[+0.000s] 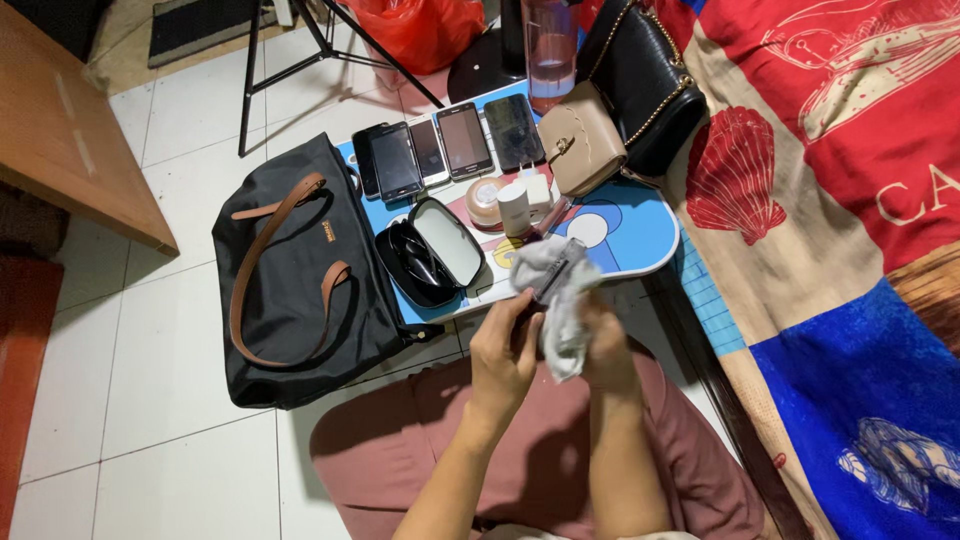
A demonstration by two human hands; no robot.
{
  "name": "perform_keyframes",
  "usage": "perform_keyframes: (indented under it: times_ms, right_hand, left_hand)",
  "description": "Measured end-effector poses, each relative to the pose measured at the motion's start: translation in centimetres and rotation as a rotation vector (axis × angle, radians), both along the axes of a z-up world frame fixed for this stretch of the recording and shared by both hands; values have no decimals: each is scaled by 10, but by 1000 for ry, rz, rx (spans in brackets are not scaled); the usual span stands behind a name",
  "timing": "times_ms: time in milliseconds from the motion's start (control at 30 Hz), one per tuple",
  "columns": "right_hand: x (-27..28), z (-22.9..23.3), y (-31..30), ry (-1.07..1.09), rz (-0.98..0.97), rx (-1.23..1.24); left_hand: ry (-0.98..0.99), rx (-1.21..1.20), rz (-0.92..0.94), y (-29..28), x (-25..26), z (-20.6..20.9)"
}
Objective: The person wipes a small white bottle with a cloth, then places it into a black handbag along with a small beige pouch, a white charger, and several smartphones. The person also places a small black pouch into the bag and closes it.
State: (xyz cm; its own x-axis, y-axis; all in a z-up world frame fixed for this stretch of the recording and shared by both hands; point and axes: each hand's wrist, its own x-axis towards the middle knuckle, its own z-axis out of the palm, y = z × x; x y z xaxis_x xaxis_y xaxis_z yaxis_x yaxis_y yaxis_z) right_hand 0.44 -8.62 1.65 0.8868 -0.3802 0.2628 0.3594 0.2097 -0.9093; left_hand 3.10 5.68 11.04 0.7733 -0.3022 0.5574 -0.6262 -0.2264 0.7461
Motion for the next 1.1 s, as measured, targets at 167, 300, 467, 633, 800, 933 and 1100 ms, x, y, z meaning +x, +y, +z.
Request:
perform_keyframes:
  times_ms: [167,300,467,633,800,933,1100]
  right_hand:
    - [11,-8,2,147,-4,583]
    - [7,7,-3,22,-13,585]
    - [-3,10,-2,-23,-17,522]
    - [12,2,-8,-141,-58,422]
    - [32,0,13,-35,-297,263]
    - [29,9,19,25,-269,414]
    - [22,20,3,-123,-242,638]
  left_hand:
    - [-122,104,-55,11,-4,-8]
    - [42,-16,-183,20,-12,-27]
    - [1113,-400,-469,38,4,-41]
    - [709,-164,-206,24,-5,-38]
    - [-141,155,101,0,-14,-27]
    - [-113,158,110,0,-12,-18]
    - [675,-363,-256,-4,-11,-23]
